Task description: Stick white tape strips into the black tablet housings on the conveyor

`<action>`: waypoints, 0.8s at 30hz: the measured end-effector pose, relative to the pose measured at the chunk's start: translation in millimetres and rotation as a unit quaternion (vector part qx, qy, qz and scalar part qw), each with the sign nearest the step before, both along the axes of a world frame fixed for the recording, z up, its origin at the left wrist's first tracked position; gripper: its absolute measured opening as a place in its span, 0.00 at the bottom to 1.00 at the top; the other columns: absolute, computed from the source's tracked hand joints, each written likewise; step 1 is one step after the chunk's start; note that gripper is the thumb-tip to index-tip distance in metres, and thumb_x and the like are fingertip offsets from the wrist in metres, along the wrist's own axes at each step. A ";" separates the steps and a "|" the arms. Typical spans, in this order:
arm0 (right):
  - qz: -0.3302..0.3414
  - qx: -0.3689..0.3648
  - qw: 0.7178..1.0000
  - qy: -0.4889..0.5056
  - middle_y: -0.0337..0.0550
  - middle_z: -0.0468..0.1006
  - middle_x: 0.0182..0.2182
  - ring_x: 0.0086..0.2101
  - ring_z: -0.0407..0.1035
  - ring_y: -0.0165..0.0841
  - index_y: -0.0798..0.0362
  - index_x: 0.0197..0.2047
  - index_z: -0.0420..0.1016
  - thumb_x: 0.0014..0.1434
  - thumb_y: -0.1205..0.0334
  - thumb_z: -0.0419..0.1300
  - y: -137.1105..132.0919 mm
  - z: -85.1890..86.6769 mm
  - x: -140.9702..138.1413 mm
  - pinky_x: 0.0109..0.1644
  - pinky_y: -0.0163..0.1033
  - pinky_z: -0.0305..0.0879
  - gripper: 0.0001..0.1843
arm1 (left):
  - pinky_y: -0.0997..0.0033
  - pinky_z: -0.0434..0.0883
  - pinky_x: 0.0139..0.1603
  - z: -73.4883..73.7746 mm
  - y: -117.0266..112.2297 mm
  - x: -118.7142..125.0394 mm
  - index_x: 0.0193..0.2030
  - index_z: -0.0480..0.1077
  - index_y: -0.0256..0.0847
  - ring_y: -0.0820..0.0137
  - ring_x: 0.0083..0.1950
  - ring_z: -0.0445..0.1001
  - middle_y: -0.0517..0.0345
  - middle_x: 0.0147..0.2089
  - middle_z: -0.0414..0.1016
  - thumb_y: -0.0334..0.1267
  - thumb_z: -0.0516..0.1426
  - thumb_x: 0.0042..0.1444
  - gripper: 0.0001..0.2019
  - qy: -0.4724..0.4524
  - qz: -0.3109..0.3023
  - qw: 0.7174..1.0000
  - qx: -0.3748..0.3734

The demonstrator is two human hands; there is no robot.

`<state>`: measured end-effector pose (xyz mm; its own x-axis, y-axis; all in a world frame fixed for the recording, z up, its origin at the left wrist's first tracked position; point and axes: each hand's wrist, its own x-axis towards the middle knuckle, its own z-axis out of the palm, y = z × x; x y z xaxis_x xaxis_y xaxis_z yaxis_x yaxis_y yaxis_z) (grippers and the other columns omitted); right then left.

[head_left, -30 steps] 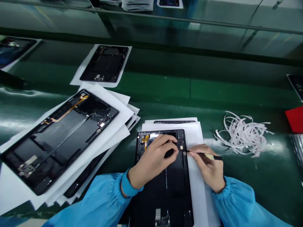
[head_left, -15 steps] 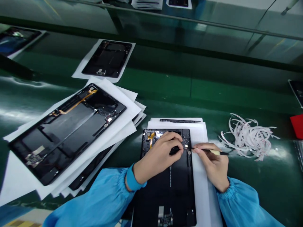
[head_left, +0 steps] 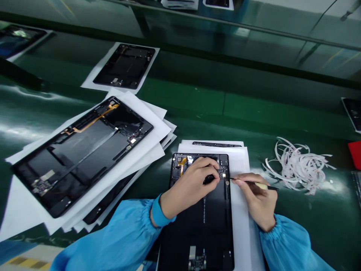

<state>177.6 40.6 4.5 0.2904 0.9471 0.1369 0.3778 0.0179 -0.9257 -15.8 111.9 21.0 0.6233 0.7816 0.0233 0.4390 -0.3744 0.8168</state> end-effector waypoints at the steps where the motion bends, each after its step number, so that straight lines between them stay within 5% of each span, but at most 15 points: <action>1: 0.003 0.002 1.000 0.001 0.41 0.84 0.30 0.32 0.79 0.37 0.50 0.32 0.81 0.57 0.63 0.67 0.4 -0.2 0.0 0.37 0.41 0.78 0.02 | 0.63 0.70 0.53 0.0 0.0 0.0 0.35 0.73 0.42 0.65 0.49 0.73 0.57 0.48 0.73 0.29 0.58 0.60 0.06 -0.001 0.000 1.000 0.000; 14: 0.096 0.024 0.995 0.031 0.40 0.85 0.34 0.36 0.80 0.36 0.48 0.35 0.81 0.58 0.69 0.66 2.3 1.9 1.4 0.42 0.41 0.78 0.06 | 0.61 0.69 0.54 -1.5 0.7 0.0 0.35 0.73 0.43 0.65 0.49 0.72 0.57 0.48 0.73 0.28 0.57 0.60 0.06 0.001 -0.005 1.000 0.007; 24: 0.072 0.004 0.997 0.018 0.41 0.85 0.32 0.34 0.80 0.38 0.49 0.33 0.80 0.58 0.66 0.66 0.2 0.6 10.6 0.40 0.43 0.78 0.03 | 0.61 0.71 0.52 -0.8 1.0 1.3 0.34 0.73 0.43 0.64 0.48 0.73 0.57 0.48 0.73 0.29 0.57 0.60 0.06 0.005 -0.002 1.000 0.000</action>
